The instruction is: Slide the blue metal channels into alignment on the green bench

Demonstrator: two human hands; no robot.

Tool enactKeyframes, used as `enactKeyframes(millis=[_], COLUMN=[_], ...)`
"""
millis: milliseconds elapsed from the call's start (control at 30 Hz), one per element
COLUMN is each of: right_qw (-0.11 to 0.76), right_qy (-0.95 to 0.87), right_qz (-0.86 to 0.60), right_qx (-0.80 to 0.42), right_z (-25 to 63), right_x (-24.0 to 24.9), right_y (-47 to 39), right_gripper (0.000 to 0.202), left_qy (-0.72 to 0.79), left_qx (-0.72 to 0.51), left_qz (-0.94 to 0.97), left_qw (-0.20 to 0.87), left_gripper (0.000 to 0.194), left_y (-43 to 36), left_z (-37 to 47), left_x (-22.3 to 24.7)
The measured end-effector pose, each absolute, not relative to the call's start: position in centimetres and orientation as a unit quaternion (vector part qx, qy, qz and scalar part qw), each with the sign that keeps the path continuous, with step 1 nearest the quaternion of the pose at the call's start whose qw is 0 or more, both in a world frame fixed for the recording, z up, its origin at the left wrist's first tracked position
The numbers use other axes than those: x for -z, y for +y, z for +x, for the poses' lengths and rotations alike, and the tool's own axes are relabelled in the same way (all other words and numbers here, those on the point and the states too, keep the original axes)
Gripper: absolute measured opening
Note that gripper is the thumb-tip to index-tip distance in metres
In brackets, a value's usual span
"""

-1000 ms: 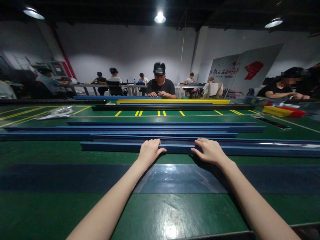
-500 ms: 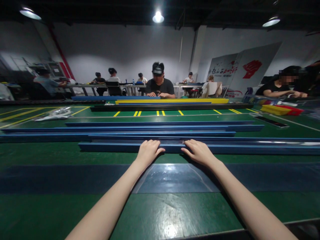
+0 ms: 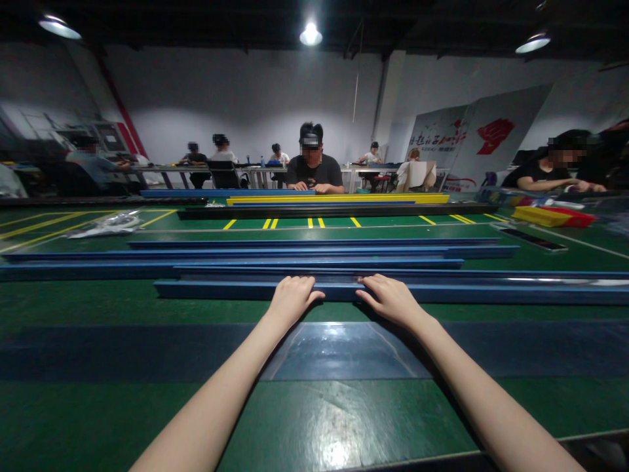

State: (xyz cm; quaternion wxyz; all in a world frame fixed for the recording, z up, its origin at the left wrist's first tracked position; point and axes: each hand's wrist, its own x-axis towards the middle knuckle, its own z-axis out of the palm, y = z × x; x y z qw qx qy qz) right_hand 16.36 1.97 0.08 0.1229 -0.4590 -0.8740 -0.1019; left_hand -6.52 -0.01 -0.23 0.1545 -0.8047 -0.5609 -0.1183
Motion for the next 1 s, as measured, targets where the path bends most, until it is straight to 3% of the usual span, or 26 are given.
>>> enactKeyframes(millis=[1000], right_qw=[0.118], right_qy=[-0.874], right_qz=[-0.460], right_qx=[0.105], right_z=[16.3], right_x=[-0.2], right_y=[1.9], right_gripper=[0.035], left_qy=[-0.529], left_qx=[0.169], left_qz=[-0.809], left_qw=[0.193], left_gripper=[0.030], left_y=[0.5], left_z=[-6.8], left_x=[1.7])
